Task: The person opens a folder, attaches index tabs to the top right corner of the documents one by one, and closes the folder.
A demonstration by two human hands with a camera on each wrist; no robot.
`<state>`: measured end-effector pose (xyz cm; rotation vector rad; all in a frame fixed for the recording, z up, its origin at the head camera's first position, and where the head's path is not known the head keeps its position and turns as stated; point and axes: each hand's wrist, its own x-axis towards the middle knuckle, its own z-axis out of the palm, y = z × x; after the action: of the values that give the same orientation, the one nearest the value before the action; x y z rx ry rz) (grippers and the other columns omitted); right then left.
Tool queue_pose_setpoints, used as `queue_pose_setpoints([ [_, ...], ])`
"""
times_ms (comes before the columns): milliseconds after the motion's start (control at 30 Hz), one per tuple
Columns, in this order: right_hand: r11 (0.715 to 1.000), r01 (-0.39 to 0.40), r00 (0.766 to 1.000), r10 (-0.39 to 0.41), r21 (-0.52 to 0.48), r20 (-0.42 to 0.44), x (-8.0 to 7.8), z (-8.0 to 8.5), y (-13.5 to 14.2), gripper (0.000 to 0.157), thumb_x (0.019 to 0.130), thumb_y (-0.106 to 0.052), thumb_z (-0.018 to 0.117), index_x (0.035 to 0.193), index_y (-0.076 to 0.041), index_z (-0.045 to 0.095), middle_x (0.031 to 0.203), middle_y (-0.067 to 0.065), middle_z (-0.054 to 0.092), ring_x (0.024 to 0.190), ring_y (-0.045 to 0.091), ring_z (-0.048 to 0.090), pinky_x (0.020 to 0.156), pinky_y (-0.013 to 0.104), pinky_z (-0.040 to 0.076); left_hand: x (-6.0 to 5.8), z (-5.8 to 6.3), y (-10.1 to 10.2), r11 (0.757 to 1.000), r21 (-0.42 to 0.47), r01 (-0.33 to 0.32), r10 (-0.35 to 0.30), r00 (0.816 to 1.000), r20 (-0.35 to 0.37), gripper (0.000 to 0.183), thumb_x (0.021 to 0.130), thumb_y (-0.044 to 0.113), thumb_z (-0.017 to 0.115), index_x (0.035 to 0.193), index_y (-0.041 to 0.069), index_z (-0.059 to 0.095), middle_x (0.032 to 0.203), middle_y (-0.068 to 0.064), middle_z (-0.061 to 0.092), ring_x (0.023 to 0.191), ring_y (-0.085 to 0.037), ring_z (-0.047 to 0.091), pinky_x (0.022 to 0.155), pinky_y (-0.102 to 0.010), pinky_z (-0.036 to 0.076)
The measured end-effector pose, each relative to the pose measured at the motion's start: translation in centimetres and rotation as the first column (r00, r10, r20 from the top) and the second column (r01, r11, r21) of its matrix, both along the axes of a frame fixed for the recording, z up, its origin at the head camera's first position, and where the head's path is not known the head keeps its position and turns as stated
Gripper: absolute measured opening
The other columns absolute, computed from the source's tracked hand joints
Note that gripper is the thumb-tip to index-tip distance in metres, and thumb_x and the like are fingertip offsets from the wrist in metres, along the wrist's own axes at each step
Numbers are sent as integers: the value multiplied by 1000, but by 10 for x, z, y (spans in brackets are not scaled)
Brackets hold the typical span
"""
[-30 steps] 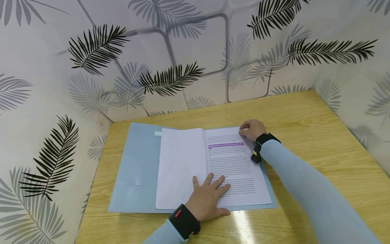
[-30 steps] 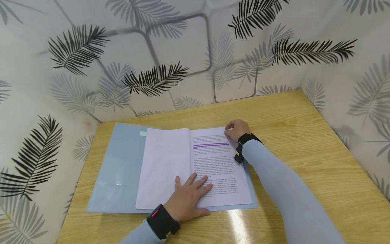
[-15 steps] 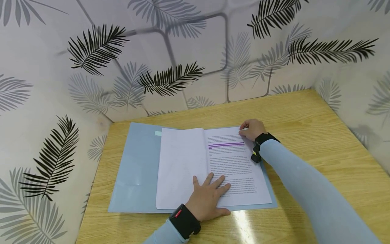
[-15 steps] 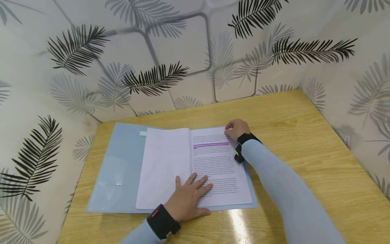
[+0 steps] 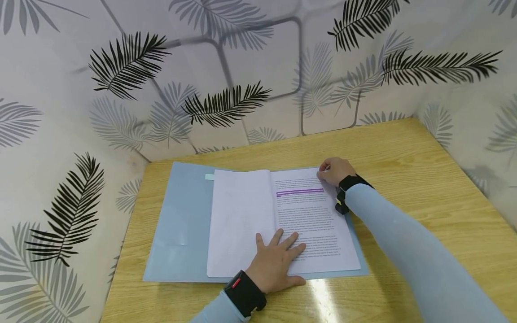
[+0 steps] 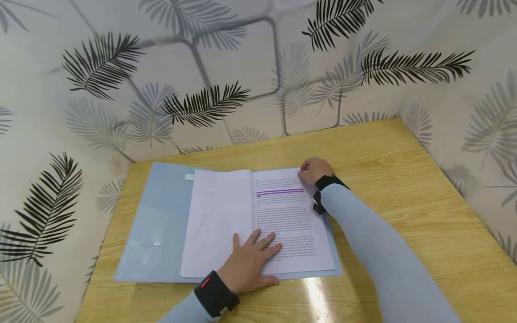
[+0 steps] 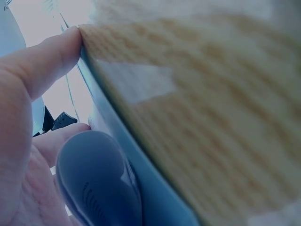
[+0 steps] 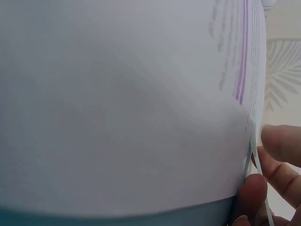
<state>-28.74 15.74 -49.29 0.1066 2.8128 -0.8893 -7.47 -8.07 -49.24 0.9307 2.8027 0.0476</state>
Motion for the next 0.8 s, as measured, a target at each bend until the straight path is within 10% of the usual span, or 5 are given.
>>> queue_pose_setpoints([
  [800, 983, -104, 989, 87, 149, 120, -6, 5, 11, 62, 83, -58, 65, 109, -2, 56, 104, 19, 61, 85, 32, 54, 69, 42, 44, 1, 1, 3, 1000, 12, -8, 7, 1000, 7, 83, 74, 74, 61, 145, 33, 44, 154, 2, 33, 140, -36, 29, 90, -79, 24],
])
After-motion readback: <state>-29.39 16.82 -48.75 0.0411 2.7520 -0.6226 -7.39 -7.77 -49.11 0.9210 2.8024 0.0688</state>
